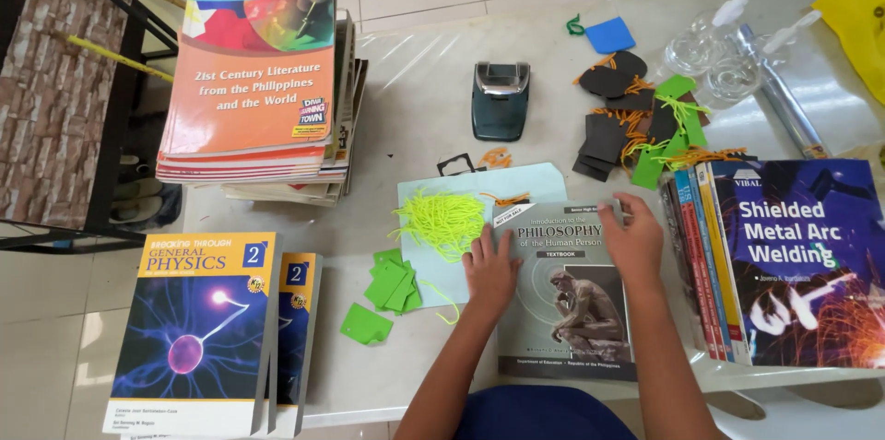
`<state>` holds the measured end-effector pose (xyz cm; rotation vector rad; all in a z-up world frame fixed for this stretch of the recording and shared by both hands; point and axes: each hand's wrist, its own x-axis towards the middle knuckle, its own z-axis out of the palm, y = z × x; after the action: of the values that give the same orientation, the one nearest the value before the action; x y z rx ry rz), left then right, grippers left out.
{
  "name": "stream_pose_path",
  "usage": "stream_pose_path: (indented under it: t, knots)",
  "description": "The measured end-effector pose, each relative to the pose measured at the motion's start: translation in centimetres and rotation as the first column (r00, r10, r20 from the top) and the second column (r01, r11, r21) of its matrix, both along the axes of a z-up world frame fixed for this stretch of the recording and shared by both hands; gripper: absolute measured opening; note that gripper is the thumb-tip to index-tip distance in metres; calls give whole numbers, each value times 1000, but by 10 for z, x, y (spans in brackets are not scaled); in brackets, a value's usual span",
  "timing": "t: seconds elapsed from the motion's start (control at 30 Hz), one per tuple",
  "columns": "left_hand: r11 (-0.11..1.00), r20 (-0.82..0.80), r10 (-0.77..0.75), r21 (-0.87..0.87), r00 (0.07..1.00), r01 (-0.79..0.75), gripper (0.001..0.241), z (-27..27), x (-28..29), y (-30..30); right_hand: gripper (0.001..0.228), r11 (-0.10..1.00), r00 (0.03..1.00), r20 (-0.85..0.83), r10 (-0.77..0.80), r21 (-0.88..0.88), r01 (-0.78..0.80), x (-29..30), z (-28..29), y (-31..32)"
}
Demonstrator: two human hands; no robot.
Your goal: Placing decorative bookmarks inside a series of textbooks and organizing them into stacks.
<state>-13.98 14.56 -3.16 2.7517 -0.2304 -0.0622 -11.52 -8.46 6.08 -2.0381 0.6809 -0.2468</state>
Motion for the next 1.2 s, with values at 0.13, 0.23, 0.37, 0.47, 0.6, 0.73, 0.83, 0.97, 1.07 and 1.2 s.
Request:
stream_pose_path:
  t: [0.13,0.23,0.37,0.47,0.6,0.73,0.83,0.97,1.07,1.2]
  knots:
    - [1000,-2,13,2,1000,-13,68,3,1,-2,70,887,969,169,182,-454,-87,-9,-9,26]
    - [999,25,32,9,999,-32,69,14,-1,-1,81,796,978,-35,205,-576,-187,-20,-27,47]
    - [987,-33,150,66,988,-148,74,29,0,-7,72,725,879,-263,399,-497,-477,-30,-45,53]
    - [972,-107,197,154,974,-180,68,35,3,-7,83,816,877,-401,263,-394,-424,-30,-46,40]
    - [971,-156,189,178,970,-160,59,37,7,-9,108,930,893,-451,2,-327,-168,-36,-28,14]
    - [972,-201,234,23,951,-234,57,40,9,-10,112,960,899,-438,-19,-258,-106,-43,-45,-4]
    - [896,-268,255,-295,929,-331,67,21,8,-12,109,956,917,-398,-22,-276,-96,-45,-58,-10]
    - [643,-454,111,-646,884,-412,73,28,9,-11,109,964,917,-398,-8,-246,-98,-46,-60,-15]
    - [599,-441,-98,-742,892,-301,66,37,6,-1,108,970,918,-396,4,-223,-100,-47,-66,-19]
    - [602,-397,-254,-779,882,-177,74,34,8,4,104,966,944,-327,34,-231,-115,-48,-87,-31]
